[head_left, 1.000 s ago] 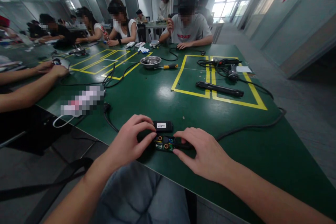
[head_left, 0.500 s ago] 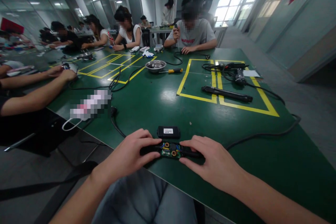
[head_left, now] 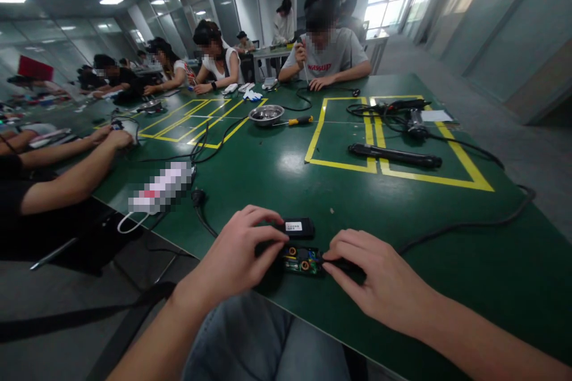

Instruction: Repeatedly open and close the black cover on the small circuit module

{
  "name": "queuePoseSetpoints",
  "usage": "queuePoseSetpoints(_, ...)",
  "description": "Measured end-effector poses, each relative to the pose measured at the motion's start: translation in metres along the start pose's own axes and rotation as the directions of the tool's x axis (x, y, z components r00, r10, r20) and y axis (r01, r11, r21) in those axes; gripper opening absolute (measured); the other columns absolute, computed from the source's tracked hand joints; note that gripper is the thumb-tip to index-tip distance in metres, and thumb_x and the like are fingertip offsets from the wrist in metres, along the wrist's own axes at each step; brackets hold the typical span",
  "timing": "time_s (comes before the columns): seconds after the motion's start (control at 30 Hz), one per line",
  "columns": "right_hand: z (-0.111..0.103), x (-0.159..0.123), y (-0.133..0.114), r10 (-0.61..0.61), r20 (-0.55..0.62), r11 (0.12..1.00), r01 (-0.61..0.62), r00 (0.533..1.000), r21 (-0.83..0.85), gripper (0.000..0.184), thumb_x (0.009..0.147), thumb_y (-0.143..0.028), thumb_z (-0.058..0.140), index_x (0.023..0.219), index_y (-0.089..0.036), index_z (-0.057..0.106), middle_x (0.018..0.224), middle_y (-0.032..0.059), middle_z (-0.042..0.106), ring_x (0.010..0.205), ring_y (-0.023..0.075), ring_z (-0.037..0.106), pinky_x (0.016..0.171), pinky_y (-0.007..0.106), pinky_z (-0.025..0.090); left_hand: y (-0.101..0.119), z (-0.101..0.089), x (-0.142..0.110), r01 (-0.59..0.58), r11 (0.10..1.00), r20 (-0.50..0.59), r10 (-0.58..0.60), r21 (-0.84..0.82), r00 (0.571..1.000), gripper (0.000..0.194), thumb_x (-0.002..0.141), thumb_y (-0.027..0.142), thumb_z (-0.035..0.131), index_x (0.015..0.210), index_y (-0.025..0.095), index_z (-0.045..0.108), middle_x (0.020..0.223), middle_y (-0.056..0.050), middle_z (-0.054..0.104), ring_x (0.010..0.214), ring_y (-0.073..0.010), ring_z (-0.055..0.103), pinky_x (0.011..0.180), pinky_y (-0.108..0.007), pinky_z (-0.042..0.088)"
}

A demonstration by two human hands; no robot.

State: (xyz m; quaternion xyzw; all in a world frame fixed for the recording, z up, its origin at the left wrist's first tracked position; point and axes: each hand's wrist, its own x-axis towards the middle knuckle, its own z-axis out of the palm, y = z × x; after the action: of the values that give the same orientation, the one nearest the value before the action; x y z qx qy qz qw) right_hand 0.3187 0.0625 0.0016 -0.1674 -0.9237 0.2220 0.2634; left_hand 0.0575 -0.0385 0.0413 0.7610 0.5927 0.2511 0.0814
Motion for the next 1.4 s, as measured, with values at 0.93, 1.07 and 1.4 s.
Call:
queuePoseSetpoints(0.93,-0.011,0.002,-0.007,0.026,0.03,0.999,-0.027,0.999,0.034,0.01,0.097,-0.013,0.062,0.093,-0.021,0.064,0.092,0.0046,0.071,0.083,0.021,0.064,0.074,0.036,0.042,0.023,-0.006,-0.011,-0.082,0.996,0.131,0.087,-0.043,0.988,0.034,0.11,0.026,0.061,0.142,0.029,0.074,0.133,-0.009,0.076,0.118,-0.0264,0.067,0.102,-0.043,0.06)
queuePoseSetpoints(1.07,-0.011,0.002,-0.008,0.034,0.034,0.999,-0.036,0.999,0.038,0.011,0.099,-0.015,0.059,0.092,-0.021,0.064,0.092,0.0055,0.071,0.083,0.0211,0.064,0.074,0.037,0.043,0.021,0.0,-0.014,-0.086,0.996,0.122,0.085,0.007,0.989,0.033,0.112,0.029,0.061,0.142,0.029,0.073,0.133,-0.009,0.077,0.109,-0.0255,0.067,0.097,-0.044,0.059)
queuePoseSetpoints(1.4,-0.008,0.003,-0.009,0.047,0.059,0.999,-0.046,0.997,-0.017,0.01,0.095,-0.011,0.063,0.092,-0.021,0.062,0.089,0.0045,0.069,0.079,0.0218,0.061,0.072,0.037,0.041,0.02,-0.003,0.011,0.143,0.986,-0.022,-0.146,-0.082,0.989,0.017,0.102,0.027,0.069,0.118,0.023,0.071,0.125,-0.007,0.079,0.114,-0.0269,0.073,0.1,-0.042,0.057)
